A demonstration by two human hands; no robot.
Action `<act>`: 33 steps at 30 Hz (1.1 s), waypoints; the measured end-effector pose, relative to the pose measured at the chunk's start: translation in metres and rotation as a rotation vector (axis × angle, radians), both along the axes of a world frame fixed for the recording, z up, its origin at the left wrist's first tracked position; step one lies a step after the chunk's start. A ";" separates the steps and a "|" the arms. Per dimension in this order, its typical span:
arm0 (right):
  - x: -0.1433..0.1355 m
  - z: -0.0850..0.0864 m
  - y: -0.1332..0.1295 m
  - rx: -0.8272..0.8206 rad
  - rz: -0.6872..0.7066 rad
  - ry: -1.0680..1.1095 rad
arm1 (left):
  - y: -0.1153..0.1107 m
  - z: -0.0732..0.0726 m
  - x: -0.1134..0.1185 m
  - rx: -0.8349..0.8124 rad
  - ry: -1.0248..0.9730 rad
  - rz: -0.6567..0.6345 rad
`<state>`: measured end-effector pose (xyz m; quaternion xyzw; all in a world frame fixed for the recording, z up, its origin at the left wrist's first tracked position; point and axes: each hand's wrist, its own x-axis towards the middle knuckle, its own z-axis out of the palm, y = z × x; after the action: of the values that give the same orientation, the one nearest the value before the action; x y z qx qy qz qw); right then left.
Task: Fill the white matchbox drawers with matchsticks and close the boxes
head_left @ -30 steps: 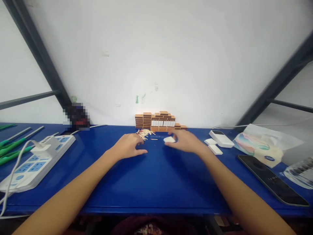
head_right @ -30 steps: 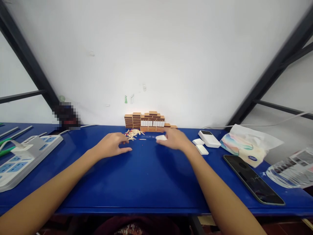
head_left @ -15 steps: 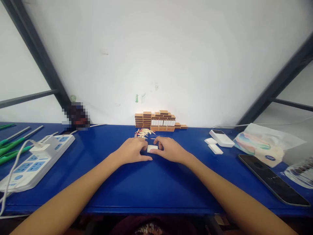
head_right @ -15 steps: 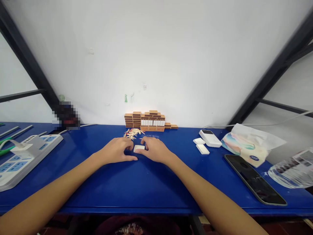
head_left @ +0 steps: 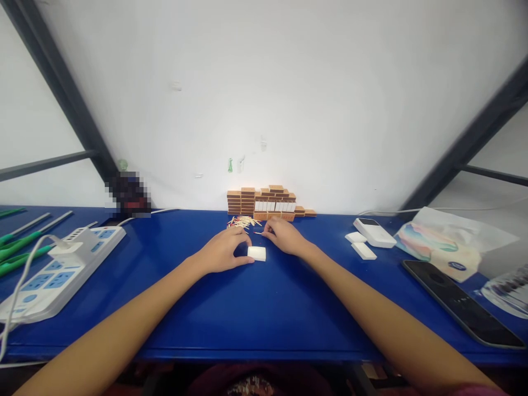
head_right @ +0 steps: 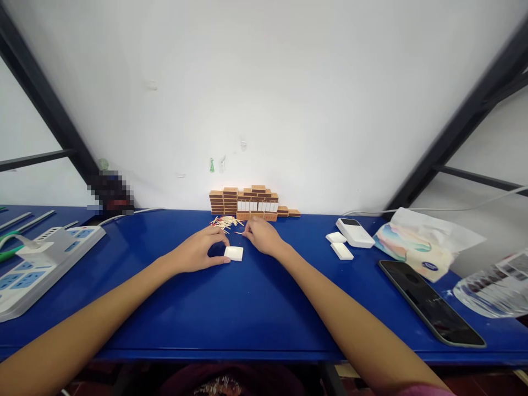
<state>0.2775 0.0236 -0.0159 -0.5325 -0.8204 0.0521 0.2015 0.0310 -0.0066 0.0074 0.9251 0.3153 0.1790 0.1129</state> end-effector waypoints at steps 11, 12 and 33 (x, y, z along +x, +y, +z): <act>0.002 0.022 -0.038 -0.070 0.174 0.168 | 0.004 0.002 -0.002 -0.088 -0.018 0.049; 0.001 0.023 -0.043 -0.084 0.190 0.160 | 0.004 0.001 -0.003 -0.086 -0.014 0.046; -0.026 0.027 -0.016 -0.042 -0.050 0.040 | 0.003 0.000 -0.006 -0.055 0.012 0.031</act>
<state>0.2515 0.0075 0.0107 -0.5558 -0.8015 0.0748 0.2079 0.0250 -0.0035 0.0078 0.9177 0.3351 0.1664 0.1336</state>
